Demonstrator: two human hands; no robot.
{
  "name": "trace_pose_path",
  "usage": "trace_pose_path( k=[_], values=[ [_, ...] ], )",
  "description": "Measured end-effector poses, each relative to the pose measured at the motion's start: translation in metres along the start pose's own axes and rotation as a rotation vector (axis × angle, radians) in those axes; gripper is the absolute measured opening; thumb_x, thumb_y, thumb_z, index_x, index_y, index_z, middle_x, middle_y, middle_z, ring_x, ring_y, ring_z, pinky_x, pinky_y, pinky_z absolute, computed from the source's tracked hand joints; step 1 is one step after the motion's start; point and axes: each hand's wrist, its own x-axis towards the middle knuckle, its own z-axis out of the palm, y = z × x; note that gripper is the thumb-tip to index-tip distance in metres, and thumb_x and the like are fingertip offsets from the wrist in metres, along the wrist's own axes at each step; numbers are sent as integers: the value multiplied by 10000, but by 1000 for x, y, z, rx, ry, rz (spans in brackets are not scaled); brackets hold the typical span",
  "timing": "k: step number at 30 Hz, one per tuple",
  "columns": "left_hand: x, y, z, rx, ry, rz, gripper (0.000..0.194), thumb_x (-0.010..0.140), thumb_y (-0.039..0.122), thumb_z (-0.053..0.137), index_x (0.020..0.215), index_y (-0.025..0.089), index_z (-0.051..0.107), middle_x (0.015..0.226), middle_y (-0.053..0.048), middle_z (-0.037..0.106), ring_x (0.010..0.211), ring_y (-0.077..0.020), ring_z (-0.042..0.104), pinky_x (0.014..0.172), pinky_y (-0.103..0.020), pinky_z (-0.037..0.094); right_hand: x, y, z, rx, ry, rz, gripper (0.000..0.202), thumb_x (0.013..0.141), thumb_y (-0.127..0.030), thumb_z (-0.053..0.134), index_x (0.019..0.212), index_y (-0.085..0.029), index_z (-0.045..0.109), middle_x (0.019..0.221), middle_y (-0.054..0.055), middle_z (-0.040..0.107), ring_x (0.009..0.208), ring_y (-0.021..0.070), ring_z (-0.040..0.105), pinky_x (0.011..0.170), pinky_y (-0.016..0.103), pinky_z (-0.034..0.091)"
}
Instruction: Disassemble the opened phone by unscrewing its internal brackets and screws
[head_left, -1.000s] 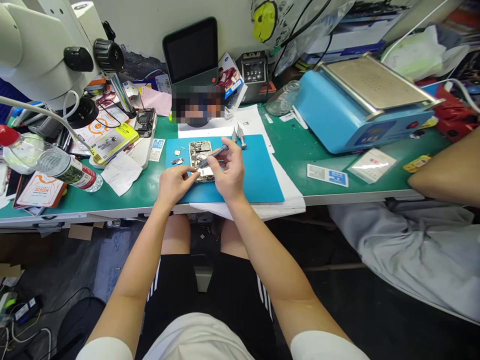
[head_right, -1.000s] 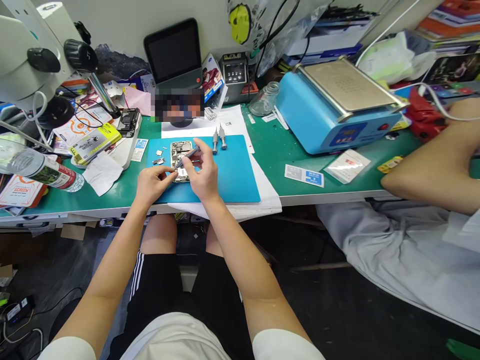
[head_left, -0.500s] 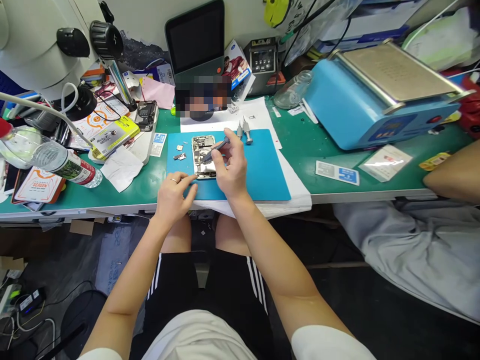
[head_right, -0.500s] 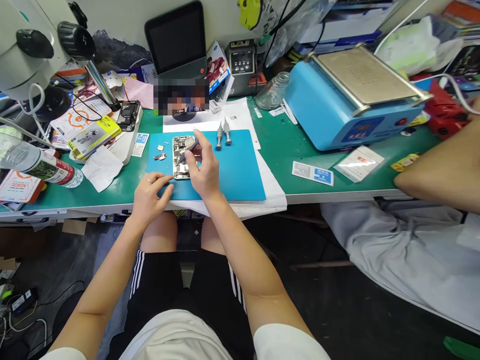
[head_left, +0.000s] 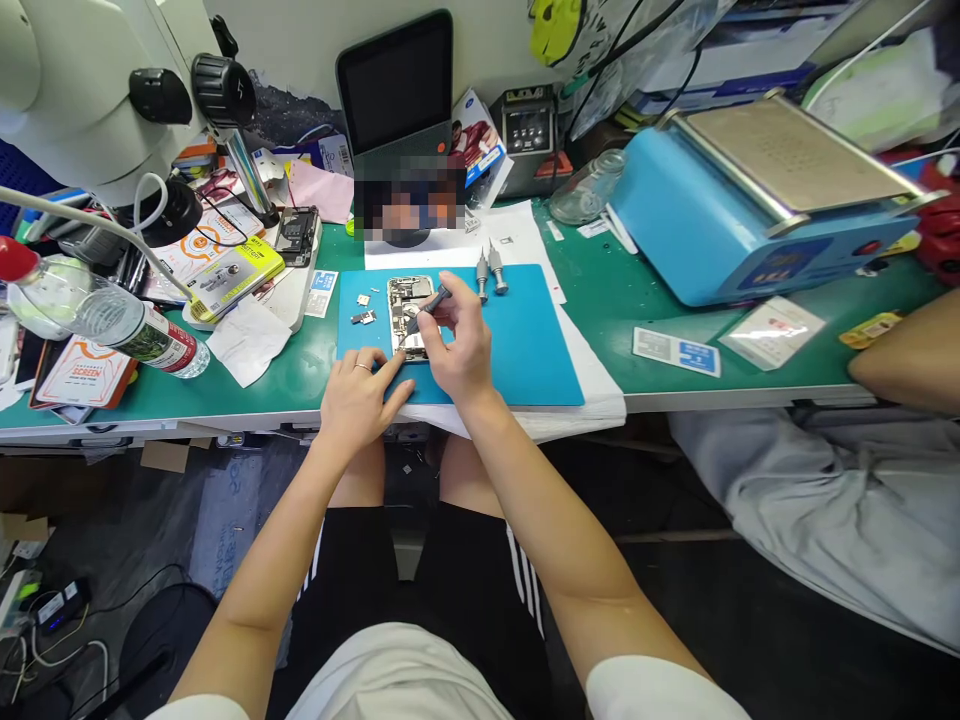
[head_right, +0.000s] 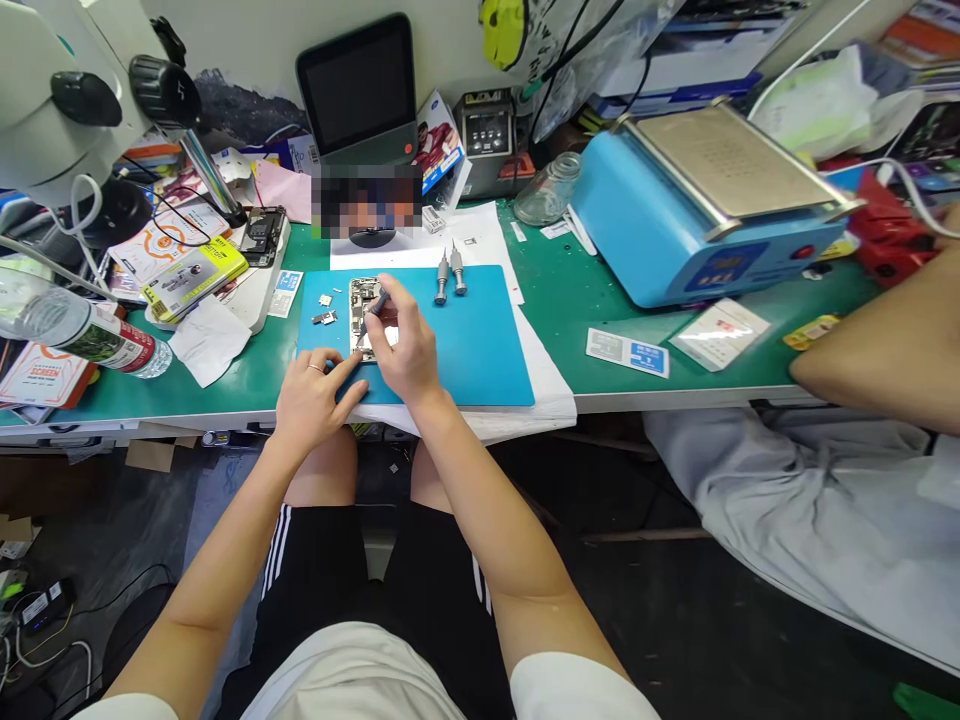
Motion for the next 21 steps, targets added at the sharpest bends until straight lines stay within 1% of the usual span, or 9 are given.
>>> trace_pose_path(
  k=[4,6,9,12,16,21],
  values=[
    [0,0,1,-8,15,-8,503,1061,539,437,1381,230,672,1180,-133,660,1007,-284,560,887,-408,414,0,1,-1,13,-35,-7,436,1036,-449,504,1454,-331,465,1229,59,713,954,206,738,853,398,676],
    [0,1,1,-5,9,-11,520,1058,552,436,1406,230,652,1175,-132,660,1018,-288,560,874,-409,411,0,0,-1,15,-25,-18,431,1035,-452,513,1444,-324,479,1216,63,717,953,211,739,852,405,678],
    [0,1,0,5,-20,-13,546,1056,563,433,1444,227,618,1158,-134,661,1029,-296,565,853,-412,408,0,-1,-2,-10,-9,-24,431,1036,-455,512,1442,-312,481,1129,61,728,922,213,740,823,404,685],
    [1,1,-1,15,-24,-8,538,1061,556,422,1428,221,629,1156,-131,661,1010,-291,569,842,-413,406,0,-2,-2,-23,-20,-26,436,1040,-441,507,1455,-313,469,1167,66,724,930,208,741,833,396,686],
    [1,1,-1,34,-13,8,542,1061,558,424,1421,213,635,1148,-133,664,989,-288,564,812,-405,393,0,-2,-2,-27,7,-32,430,1044,-390,519,1466,-330,465,1208,64,718,932,202,739,847,405,684],
    [0,2,0,58,-16,11,532,1062,556,434,1416,214,635,1143,-120,670,974,-277,559,793,-397,382,0,1,-1,-39,-15,-60,453,1048,-389,521,1488,-308,450,1235,74,708,904,190,732,791,368,682]
  ],
)
